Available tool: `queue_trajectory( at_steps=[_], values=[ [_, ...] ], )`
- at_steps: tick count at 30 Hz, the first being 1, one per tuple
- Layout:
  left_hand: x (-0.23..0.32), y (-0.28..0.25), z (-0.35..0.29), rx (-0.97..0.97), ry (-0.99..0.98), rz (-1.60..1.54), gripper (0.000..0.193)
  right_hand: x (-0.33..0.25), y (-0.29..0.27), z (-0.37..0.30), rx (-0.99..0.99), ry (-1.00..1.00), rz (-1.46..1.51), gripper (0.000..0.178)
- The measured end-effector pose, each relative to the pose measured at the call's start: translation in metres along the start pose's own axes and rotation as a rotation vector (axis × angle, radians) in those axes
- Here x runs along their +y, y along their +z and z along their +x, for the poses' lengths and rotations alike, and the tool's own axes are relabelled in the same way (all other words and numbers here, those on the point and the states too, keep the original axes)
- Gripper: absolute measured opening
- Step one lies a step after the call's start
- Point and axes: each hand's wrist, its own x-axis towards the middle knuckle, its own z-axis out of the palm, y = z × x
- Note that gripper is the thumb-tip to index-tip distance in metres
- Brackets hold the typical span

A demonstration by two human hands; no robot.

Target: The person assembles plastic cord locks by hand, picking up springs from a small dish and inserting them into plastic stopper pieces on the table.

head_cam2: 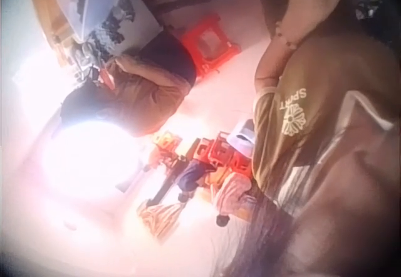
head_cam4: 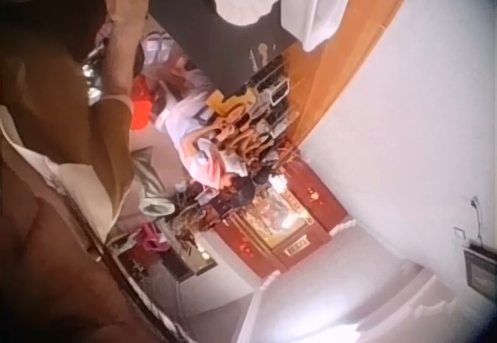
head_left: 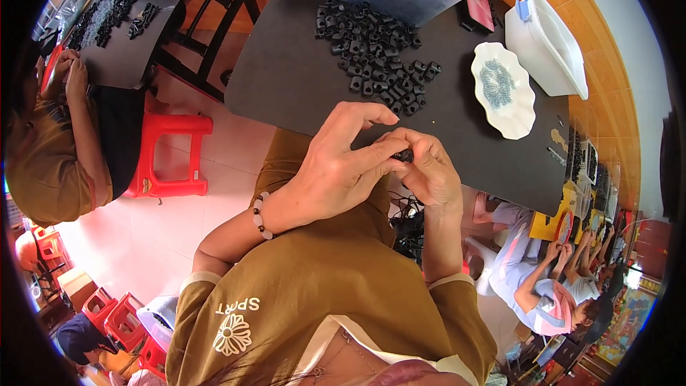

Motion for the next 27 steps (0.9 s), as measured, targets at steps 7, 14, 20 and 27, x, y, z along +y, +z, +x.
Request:
queue_trajectory(
  at_steps=[7, 14, 20, 27],
  values=[
    [0.006, 0.002, -0.001, -0.001, 0.01, -0.01, 0.032, 0.001, 0.011, 0.0, -0.03, -0.037, 0.067, 0.054],
    [0.002, -0.002, 0.006, 0.035, -0.006, 0.047, 0.031, 0.007, 0.012, -0.001, 0.128, -0.086, -0.085, 0.055],
    [-0.002, -0.001, 0.005, 0.06, -0.032, 0.081, 0.029, -0.002, 0.019, 0.004, 0.267, -0.167, -0.317, 0.038],
    [-0.016, 0.011, 0.001, 0.053, -0.047, -0.051, 0.028, -0.018, 0.01, 0.005, 0.34, -0.158, -0.579, 0.021]
  ],
)
